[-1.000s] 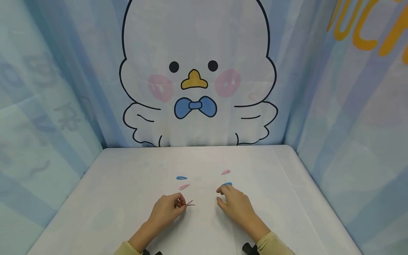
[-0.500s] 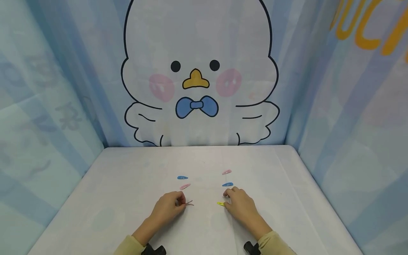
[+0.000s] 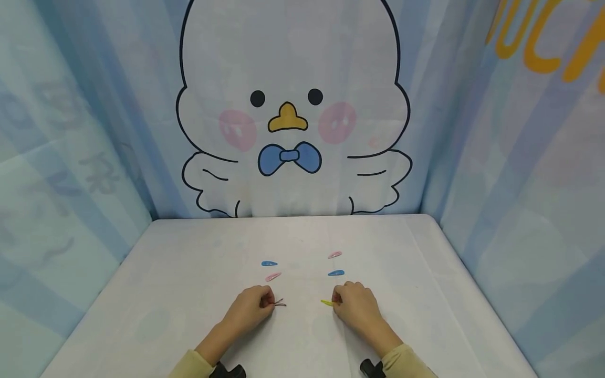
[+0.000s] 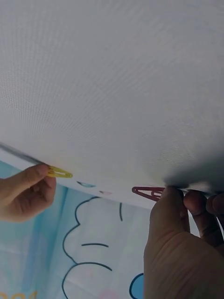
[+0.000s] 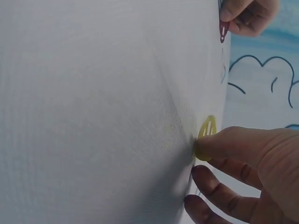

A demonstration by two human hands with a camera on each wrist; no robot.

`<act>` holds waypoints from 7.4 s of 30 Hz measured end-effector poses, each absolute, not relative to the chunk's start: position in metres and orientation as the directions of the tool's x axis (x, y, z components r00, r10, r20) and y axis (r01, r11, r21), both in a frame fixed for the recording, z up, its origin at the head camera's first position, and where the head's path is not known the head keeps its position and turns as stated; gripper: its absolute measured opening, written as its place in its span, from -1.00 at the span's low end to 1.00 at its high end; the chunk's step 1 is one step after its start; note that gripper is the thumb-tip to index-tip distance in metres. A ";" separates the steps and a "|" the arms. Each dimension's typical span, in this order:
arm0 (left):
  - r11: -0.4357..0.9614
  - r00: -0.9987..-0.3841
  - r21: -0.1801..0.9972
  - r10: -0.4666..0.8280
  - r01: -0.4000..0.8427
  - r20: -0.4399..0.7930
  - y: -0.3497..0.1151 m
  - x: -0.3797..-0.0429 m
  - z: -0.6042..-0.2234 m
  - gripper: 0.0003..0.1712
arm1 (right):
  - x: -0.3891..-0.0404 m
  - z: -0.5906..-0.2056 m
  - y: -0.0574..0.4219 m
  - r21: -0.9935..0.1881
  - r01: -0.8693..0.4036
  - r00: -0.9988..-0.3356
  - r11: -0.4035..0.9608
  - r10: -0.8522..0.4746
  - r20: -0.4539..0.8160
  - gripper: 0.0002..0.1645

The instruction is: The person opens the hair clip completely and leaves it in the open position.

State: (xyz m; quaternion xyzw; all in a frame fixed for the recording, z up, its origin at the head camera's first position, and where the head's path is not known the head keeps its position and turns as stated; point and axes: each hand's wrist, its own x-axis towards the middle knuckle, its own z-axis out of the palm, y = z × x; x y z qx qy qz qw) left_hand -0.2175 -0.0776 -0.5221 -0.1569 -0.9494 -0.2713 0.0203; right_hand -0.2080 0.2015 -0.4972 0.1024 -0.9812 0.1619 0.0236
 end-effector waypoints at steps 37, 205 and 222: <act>0.590 -0.873 0.655 0.416 0.471 0.254 -0.048 -0.174 -0.458 -0.84 | -0.156 -0.439 0.165 -0.549 -0.340 -0.940 0.764 -0.299 0.165 -0.85; 0.836 -0.985 0.530 0.059 0.139 0.165 -0.069 -0.267 -0.524 -0.87 | -0.197 -0.502 0.187 -0.475 -0.083 -0.991 0.876 -0.025 0.128 -0.85; 0.810 -0.981 0.556 0.128 0.187 0.143 -0.075 -0.264 -0.516 -0.95 | -0.198 -0.496 0.186 -0.513 -0.107 -0.990 0.852 -0.042 0.136 -0.93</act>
